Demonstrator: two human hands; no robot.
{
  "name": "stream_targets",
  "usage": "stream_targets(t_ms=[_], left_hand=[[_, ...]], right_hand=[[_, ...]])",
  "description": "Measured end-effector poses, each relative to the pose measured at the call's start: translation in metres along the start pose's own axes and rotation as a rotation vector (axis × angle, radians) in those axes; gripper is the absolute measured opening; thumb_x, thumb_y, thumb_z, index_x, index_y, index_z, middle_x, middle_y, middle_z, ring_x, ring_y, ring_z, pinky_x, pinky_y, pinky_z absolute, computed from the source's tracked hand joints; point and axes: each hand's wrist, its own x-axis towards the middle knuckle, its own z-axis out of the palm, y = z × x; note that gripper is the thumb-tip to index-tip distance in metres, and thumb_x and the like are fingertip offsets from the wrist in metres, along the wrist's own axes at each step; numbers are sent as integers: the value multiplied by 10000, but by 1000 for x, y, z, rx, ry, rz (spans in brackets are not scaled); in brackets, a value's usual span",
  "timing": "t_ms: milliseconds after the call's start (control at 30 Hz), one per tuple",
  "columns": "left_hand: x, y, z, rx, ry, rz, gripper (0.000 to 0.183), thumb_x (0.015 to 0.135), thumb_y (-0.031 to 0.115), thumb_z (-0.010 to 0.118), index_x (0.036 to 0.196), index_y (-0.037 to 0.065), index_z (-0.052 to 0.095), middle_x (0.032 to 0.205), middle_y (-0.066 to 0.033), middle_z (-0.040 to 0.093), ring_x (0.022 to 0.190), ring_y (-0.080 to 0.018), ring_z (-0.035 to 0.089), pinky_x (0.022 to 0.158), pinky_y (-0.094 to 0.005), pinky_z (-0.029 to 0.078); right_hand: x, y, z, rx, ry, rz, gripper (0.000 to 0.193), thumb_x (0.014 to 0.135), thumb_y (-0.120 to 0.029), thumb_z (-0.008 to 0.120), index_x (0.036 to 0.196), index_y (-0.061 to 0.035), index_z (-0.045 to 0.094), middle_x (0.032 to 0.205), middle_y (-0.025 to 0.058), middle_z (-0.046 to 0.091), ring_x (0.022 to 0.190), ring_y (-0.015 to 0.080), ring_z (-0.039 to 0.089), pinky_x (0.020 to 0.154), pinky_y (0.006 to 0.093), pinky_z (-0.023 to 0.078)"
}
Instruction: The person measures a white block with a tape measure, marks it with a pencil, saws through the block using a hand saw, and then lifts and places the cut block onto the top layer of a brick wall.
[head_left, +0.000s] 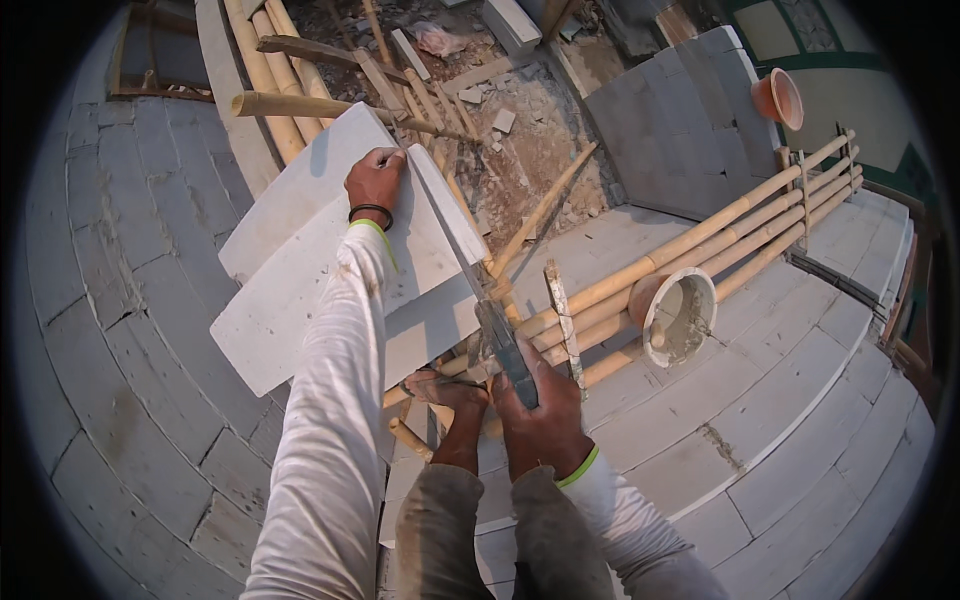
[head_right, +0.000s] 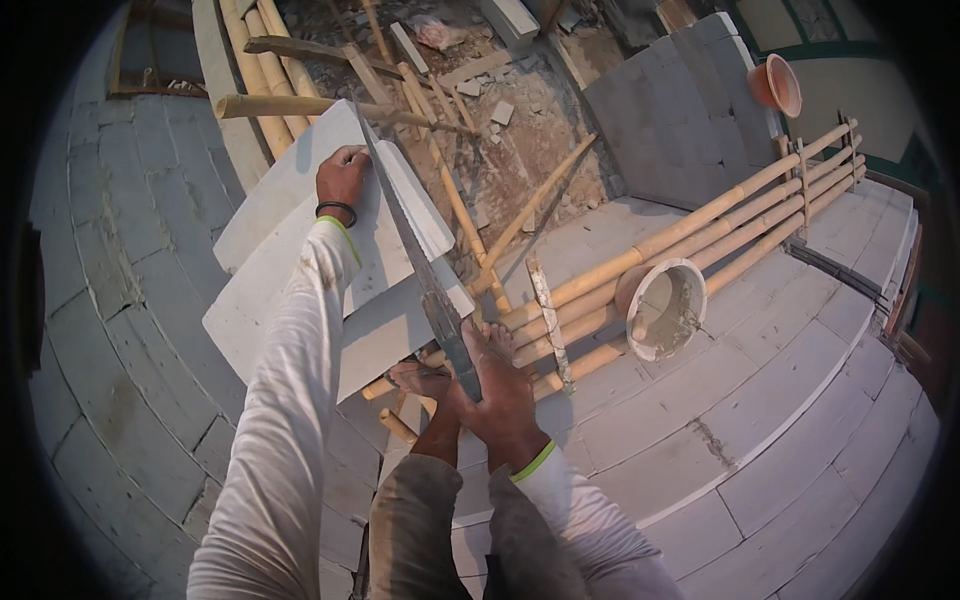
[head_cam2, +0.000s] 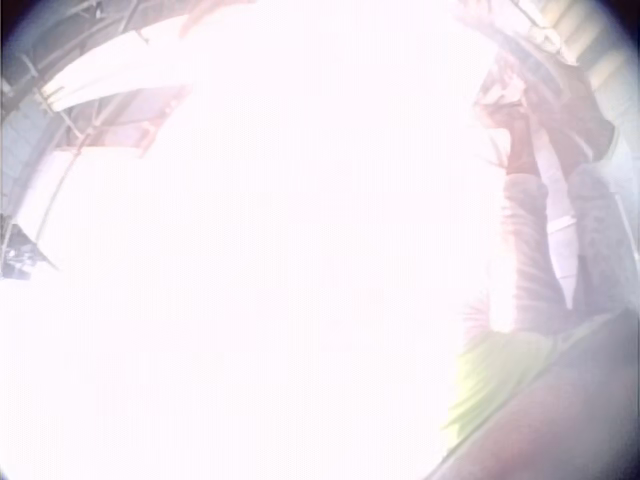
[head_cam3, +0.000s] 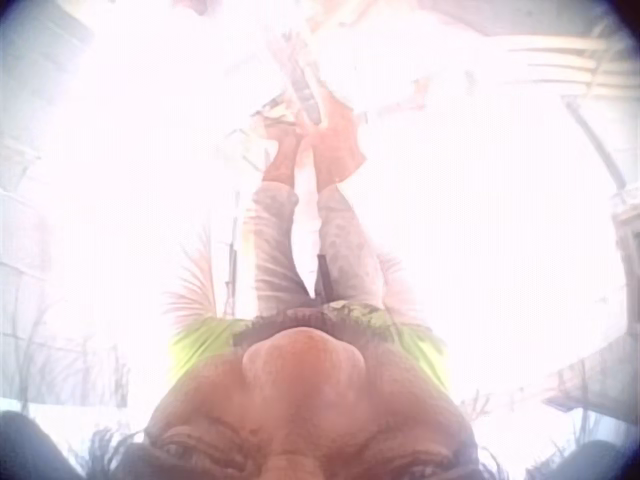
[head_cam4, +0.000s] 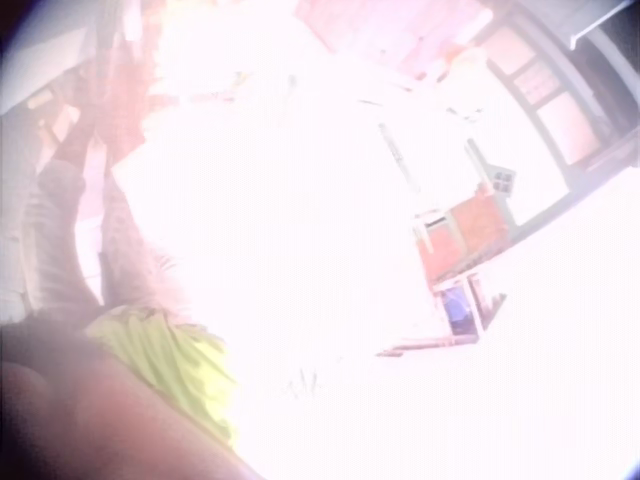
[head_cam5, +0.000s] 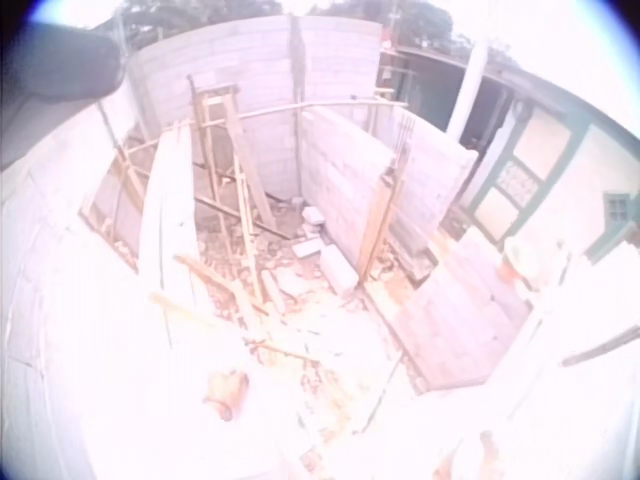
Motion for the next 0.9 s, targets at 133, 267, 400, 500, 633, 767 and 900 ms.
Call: stream_targets(t_ms=[133, 267, 400, 500, 633, 767, 900], left_hand=[[-75, -26, -7, 317, 512, 2, 606, 873, 377, 644, 1380, 73, 511, 1534, -189, 350, 1458, -360, 236, 1174, -509, 154], [-129, -86, -20, 406, 527, -788, 789, 988, 563, 391, 1537, 21, 223, 1607, -233, 142, 1504, -364, 85, 1212, -498, 74], [-138, -105, -24, 614, 632, -651, 762, 1010, 550, 338, 1529, 4, 224, 1591, -269, 150, 1495, -384, 125, 1207, -502, 117], [-137, -113, -33, 710, 672, -608, 765, 1003, 554, 337, 1519, -4, 250, 1583, -273, 177, 1491, -390, 134, 1207, -497, 115], [-138, -112, -26, 733, 660, -585, 762, 1006, 541, 344, 1520, -10, 232, 1583, -284, 158, 1491, -399, 123, 1208, -510, 105], [-137, -93, -20, 638, 593, -595, 762, 1014, 539, 288, 1536, -5, 183, 1594, -279, 115, 1504, -386, 62, 1215, -495, 61], [-137, -105, -25, 653, 644, -582, 761, 1008, 536, 329, 1521, -15, 222, 1580, -288, 160, 1491, -400, 116, 1210, -504, 89]], right_hand=[[22, -8, 2, -14, -32, 75, 621, 816, -159, 690, 1388, -4, 504, 1141, 238, 665, 1012, 366, 668, 904, 449, 512], [86, -6, 21, -72, 37, -68, 594, 826, -137, 685, 1377, -2, 509, 1151, 227, 668, 1018, 365, 669, 893, 442, 524], [53, -8, 19, -72, 90, -86, 538, 837, -100, 669, 1345, 18, 533, 1102, 225, 684, 913, 334, 708, 772, 393, 571], [-12, -23, -10, -127, 28, -84, 503, 850, -47, 658, 1316, 86, 524, 1072, 248, 687, 841, 294, 725, 715, 353, 569], [-16, -5, -3, -177, 119, -145, 492, 852, -33, 655, 1310, 93, 528, 1066, 236, 693, 832, 275, 724, 717, 344, 563], [62, 4, 34, -115, 104, -103, 478, 857, -2, 640, 1312, 89, 525, 1055, 228, 694, 812, 262, 718, 731, 341, 560], [41, 19, 40, -107, 161, -202, 486, 854, -18, 649, 1310, 91, 525, 1047, 221, 695, 795, 262, 715, 711, 339, 559]])
